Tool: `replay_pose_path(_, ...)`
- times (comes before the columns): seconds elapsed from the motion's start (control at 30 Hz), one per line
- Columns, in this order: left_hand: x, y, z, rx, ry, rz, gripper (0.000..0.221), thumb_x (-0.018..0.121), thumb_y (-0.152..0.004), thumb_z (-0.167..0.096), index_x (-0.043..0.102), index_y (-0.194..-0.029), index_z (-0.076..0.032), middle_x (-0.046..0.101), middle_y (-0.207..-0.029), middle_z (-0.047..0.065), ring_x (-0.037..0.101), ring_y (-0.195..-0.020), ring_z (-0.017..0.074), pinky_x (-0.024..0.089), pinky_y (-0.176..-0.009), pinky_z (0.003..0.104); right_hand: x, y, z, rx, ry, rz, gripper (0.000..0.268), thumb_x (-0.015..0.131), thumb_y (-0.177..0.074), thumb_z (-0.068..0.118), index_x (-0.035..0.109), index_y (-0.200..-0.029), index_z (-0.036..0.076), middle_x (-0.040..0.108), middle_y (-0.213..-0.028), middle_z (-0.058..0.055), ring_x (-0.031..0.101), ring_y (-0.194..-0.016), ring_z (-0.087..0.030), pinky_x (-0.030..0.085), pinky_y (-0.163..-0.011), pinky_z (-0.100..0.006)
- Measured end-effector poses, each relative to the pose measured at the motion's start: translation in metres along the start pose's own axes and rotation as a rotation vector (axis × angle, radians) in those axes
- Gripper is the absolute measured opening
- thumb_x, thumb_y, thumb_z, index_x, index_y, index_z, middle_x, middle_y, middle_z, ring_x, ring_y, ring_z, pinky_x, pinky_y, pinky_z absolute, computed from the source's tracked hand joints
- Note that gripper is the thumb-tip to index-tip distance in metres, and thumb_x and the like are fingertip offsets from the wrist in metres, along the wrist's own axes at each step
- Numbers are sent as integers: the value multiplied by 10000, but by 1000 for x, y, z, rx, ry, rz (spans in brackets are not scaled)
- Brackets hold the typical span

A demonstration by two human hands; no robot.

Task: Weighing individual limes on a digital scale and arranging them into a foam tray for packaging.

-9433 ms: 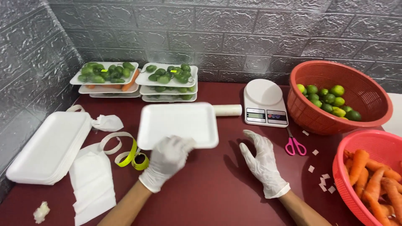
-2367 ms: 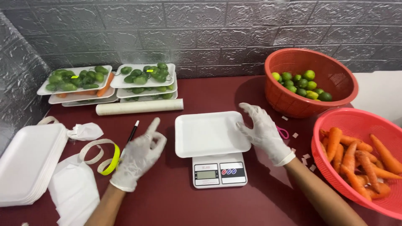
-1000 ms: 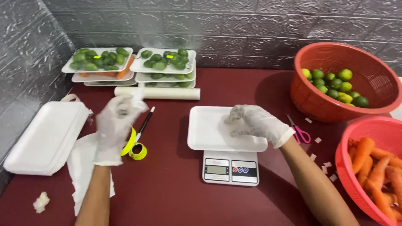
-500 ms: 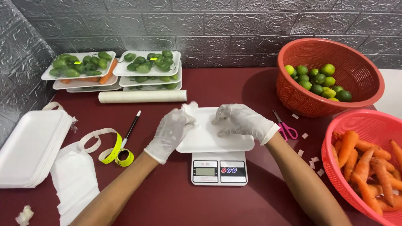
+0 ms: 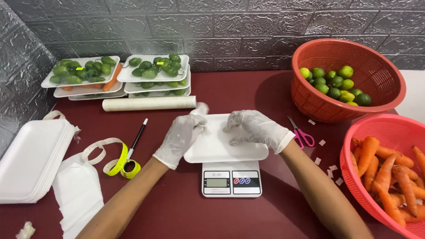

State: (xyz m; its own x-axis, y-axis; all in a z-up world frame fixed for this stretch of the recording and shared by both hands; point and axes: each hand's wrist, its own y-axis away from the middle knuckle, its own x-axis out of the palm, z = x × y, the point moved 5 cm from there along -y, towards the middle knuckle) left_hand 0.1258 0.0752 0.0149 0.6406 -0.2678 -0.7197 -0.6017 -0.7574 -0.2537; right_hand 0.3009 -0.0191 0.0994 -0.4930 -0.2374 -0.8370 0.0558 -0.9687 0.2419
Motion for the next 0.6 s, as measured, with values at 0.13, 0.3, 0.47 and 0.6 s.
replay_pose_path(0.13,15,-8,14,46,-178,-2,203,761,-864,-251,794,-1055,-189,786,-981,54,743,-1007,273,616,-892,408,0,0,-3,11,-55,4,430,889,-761,122,752,-1164,185,704,-1162,-88,663,-1194,-333,564,-1017,-502)
replay_pose_path(0.3,13,19,-30,-15,-256,242,270,749,-869,-273,769,-1110,-152,752,-996,75,727,-1023,304,617,-890,431,0,2,-2,161,-311,10,439,876,-743,62,775,-1142,213,704,-1180,-83,652,-1226,-327,529,-1064,-524)
replay_pose_path(0.47,-1,-5,13,-127,-319,180,235,684,-932,-284,764,-1130,-184,723,-963,74,735,-984,299,621,-848,458,2,-2,-6,10,-94,-11,422,876,-776,118,766,-1169,224,709,-1167,-83,667,-1194,-327,560,-1025,-487)
replay_pose_path(0.6,-7,28,-31,-246,-271,264,238,656,-933,-294,776,-1082,-153,750,-942,100,746,-969,330,624,-827,499,6,-7,-14,1,-106,-23,432,887,-767,121,748,-1172,183,706,-1175,-102,660,-1207,-347,560,-1023,-512)
